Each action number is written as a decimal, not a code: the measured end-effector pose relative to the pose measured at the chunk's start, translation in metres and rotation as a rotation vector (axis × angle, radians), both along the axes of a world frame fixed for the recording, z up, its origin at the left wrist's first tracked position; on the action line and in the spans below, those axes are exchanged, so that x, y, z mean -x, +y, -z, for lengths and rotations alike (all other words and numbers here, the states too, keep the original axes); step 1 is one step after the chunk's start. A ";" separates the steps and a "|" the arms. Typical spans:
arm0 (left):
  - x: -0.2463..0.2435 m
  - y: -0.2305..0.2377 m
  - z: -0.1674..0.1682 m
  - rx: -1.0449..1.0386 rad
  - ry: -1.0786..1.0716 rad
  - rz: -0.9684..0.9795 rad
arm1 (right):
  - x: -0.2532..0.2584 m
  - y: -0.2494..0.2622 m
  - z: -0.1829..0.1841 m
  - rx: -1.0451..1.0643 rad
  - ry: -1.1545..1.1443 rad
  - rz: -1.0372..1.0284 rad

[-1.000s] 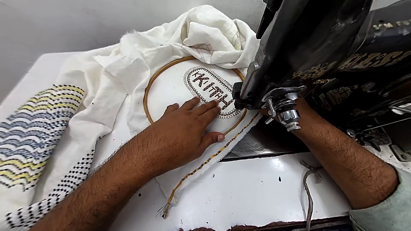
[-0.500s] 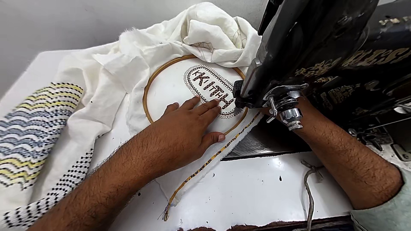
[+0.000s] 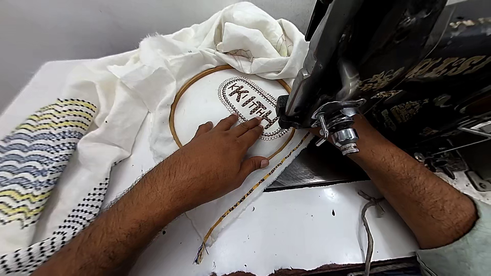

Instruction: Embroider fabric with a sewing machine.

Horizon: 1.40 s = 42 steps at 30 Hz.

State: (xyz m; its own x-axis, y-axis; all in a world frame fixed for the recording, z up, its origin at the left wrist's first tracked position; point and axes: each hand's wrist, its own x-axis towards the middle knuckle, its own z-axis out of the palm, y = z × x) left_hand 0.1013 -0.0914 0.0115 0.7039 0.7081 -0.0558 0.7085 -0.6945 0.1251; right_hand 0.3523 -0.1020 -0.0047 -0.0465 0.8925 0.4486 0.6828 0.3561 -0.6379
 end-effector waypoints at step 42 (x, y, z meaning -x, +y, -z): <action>-0.002 -0.001 0.001 0.000 -0.012 0.000 | -0.001 0.003 -0.004 -0.015 -0.084 0.006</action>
State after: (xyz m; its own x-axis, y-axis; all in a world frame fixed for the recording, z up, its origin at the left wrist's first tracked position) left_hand 0.1033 -0.0928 0.0107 0.7044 0.7082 -0.0479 0.7072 -0.6943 0.1337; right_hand 0.3530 -0.0990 -0.0008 -0.0791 0.8862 0.4565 0.7361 0.3607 -0.5727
